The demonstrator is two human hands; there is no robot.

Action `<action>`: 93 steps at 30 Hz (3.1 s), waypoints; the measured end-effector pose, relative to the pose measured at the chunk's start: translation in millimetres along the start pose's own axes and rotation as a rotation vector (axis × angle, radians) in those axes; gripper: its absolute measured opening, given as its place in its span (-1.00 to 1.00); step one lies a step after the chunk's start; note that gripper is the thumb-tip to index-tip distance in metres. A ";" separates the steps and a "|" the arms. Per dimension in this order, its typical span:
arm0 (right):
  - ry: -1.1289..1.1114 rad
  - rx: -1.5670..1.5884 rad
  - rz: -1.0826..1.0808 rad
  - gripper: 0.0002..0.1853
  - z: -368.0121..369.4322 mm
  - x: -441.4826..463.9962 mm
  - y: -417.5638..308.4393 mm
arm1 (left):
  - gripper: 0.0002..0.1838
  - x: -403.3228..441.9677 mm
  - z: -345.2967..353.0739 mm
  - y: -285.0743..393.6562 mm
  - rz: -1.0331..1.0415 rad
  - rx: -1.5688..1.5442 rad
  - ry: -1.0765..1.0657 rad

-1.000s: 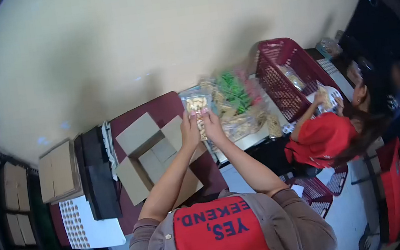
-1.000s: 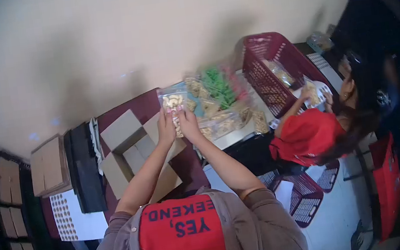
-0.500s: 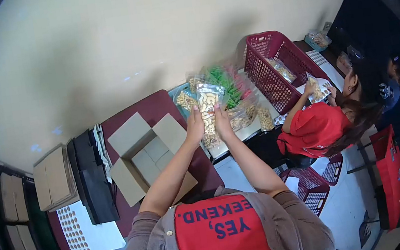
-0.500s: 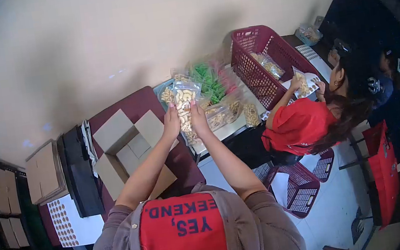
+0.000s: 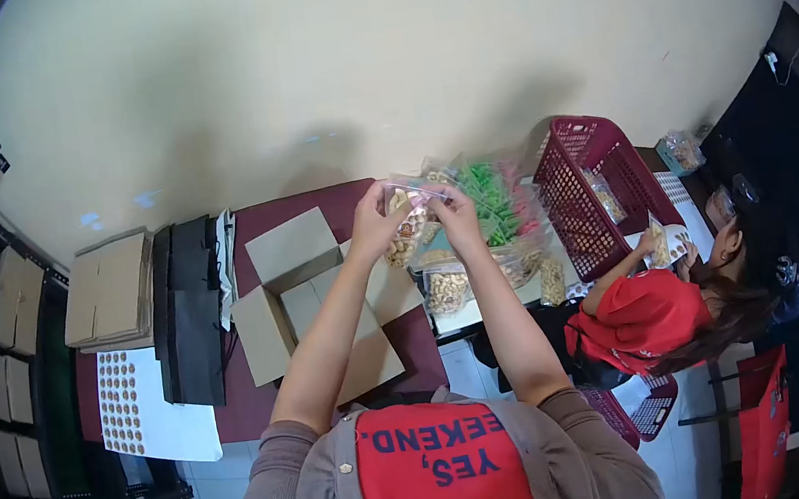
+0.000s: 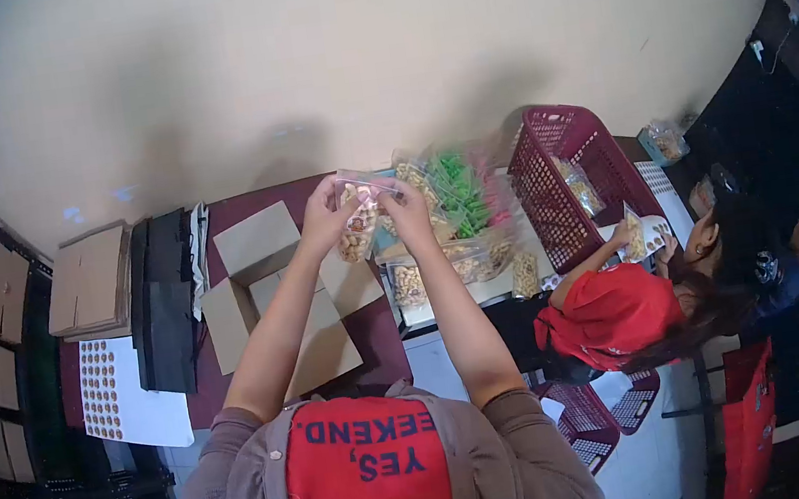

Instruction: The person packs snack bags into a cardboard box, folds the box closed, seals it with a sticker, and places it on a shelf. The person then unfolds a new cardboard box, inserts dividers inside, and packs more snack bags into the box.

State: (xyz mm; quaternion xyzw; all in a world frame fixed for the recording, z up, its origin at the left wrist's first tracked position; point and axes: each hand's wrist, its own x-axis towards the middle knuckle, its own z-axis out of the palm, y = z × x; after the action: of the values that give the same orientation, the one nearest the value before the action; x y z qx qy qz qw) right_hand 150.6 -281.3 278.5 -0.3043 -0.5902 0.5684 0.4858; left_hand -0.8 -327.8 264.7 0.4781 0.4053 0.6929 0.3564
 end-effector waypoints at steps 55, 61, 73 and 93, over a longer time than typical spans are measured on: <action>-0.173 0.145 0.161 -0.84 25.7 -10.4 1.1 | -0.76 -43.7 -29.3 13.3 -0.131 0.201 0.190; -0.230 0.040 0.129 -0.77 4.6 -15.4 5.3 | -0.69 -42.1 -36.8 22.5 -0.115 0.144 0.048; -0.349 0.014 0.232 -0.73 -21.5 -18.6 23.4 | -0.69 -45.3 -52.4 30.7 -0.230 0.421 -0.108; 0.212 -0.269 0.020 -0.67 -7.7 -22.8 21.0 | -0.46 -52.6 -29.6 32.5 -0.079 0.583 -0.067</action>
State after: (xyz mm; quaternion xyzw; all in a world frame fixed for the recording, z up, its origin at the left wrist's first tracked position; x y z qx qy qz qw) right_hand 161.4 -295.7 252.1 -0.4307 -0.6034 0.4537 0.4945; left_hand -17.2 -394.3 268.0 0.5666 0.5936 0.5168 0.2441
